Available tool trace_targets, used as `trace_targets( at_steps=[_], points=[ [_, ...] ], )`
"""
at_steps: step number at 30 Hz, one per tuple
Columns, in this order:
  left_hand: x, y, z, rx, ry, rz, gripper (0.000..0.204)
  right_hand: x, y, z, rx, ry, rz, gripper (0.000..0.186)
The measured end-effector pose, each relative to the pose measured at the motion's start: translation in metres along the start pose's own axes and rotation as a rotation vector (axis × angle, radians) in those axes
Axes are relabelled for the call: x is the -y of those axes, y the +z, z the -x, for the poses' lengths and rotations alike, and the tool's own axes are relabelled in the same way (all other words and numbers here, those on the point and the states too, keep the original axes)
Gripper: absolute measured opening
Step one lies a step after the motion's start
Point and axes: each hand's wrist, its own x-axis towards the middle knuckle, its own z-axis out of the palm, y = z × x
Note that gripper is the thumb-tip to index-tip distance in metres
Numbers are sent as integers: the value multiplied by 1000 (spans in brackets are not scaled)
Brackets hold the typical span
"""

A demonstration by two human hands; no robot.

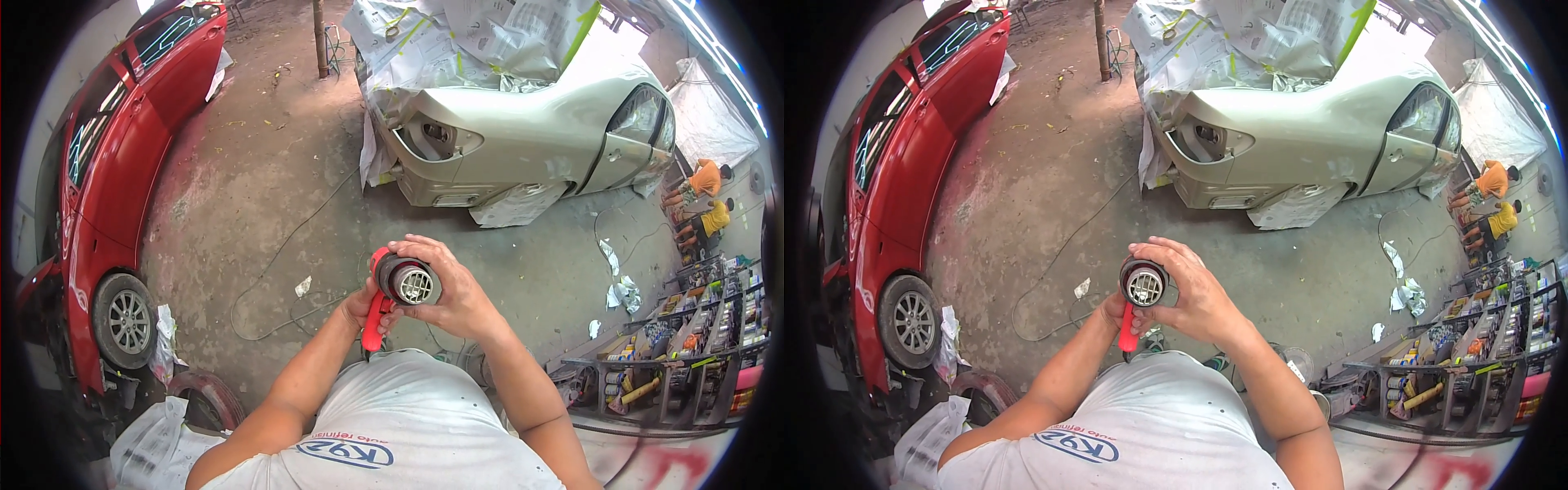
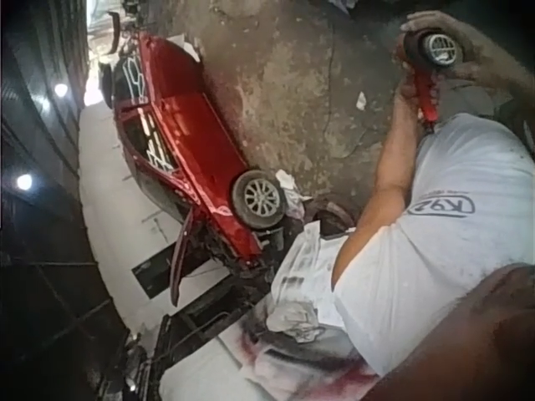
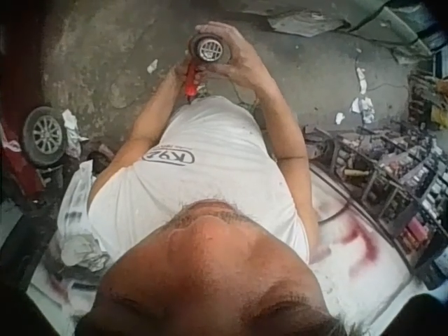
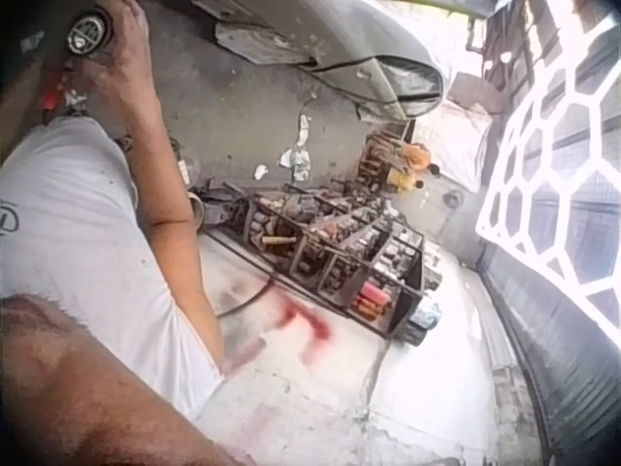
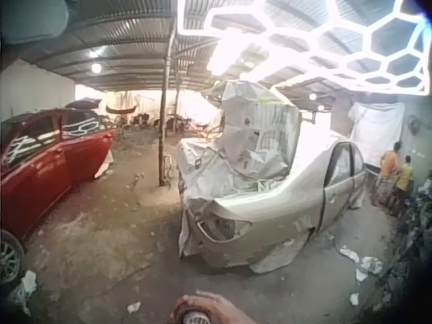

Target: Preparing and mixing paint for automotive repair using a mixing stick and paint cup.

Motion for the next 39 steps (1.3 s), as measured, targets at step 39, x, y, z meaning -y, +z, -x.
trace_targets(
  at_steps=[39],
  points=[
    [12, 156, -45, -526, 155, -122, 63, -60, -27, 16, -652, 181, -1023, 50]
  ],
)
